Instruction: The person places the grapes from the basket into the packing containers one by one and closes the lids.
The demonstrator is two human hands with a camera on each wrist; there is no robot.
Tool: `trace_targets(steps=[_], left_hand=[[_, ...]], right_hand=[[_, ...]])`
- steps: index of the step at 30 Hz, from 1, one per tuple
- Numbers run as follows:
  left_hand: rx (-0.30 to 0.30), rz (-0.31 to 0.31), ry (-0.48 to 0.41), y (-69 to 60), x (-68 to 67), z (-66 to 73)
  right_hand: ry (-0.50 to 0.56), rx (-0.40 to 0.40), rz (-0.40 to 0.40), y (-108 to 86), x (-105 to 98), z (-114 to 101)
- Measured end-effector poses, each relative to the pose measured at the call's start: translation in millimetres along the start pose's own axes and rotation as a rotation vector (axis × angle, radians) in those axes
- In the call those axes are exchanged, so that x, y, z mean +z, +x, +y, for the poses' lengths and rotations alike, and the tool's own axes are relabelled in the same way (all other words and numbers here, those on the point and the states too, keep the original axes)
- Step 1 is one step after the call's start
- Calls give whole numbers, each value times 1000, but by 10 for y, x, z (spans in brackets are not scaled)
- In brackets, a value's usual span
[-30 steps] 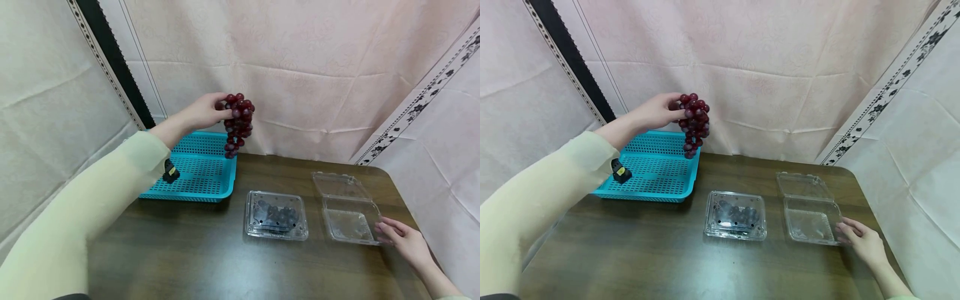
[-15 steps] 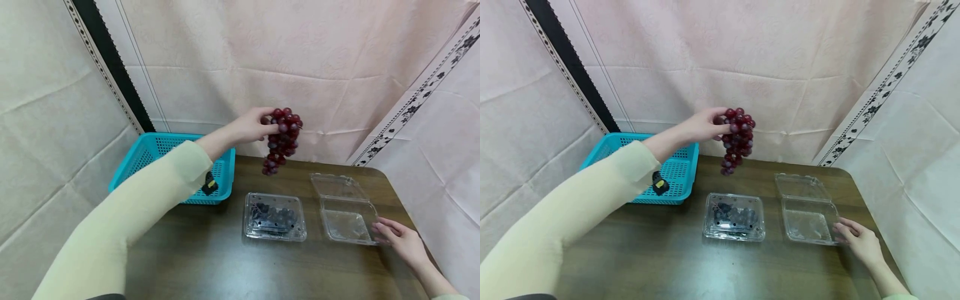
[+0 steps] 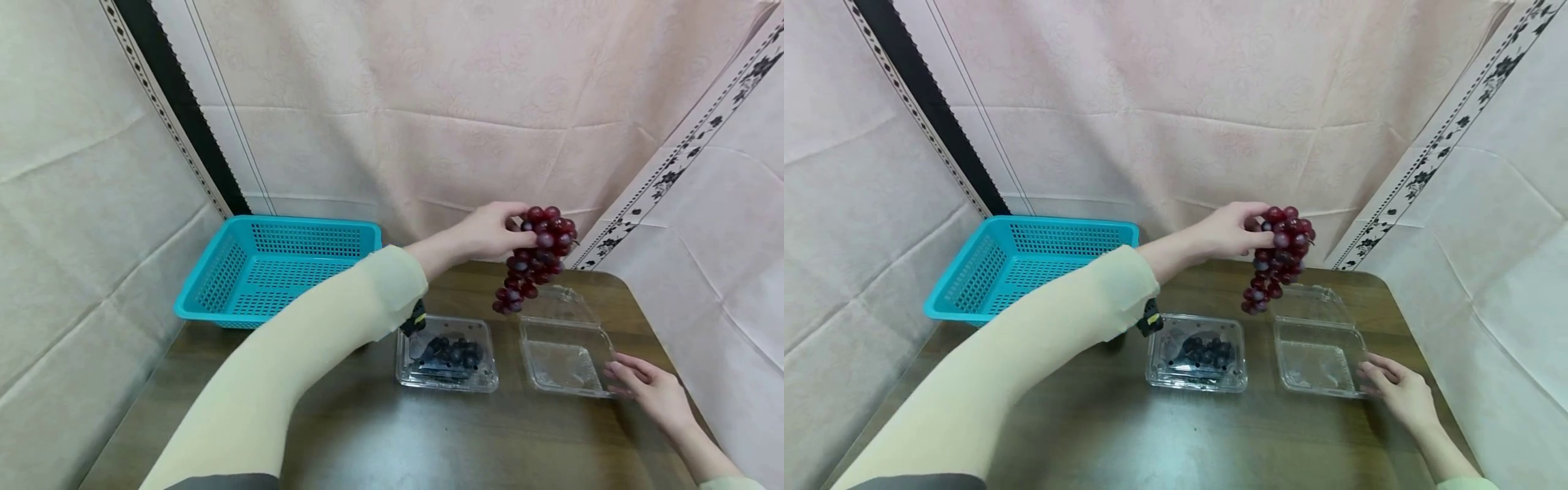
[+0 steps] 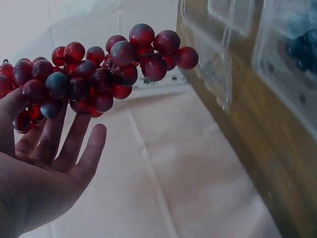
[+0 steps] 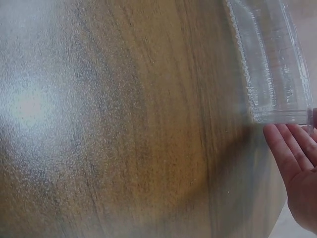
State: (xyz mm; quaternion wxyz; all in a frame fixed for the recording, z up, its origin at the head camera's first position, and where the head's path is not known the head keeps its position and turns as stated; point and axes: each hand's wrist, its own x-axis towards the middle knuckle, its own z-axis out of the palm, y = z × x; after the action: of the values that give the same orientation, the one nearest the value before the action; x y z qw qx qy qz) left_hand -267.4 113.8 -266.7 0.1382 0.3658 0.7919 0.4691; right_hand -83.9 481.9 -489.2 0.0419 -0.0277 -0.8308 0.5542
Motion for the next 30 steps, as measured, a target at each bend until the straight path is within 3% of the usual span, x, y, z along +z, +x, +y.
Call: trace_targets(steps=[13, 21, 30], left_hand=[[-23, -7, 179, 192, 684, -7], [-16, -17, 258, 239, 976, -71], [-49, -39, 325, 235, 1279, -121]], right_hand=[[-77, -4, 5, -15, 16, -18], [-111, 6, 15, -20, 32, -60], [-106, 25, 23, -46, 28, -23]])
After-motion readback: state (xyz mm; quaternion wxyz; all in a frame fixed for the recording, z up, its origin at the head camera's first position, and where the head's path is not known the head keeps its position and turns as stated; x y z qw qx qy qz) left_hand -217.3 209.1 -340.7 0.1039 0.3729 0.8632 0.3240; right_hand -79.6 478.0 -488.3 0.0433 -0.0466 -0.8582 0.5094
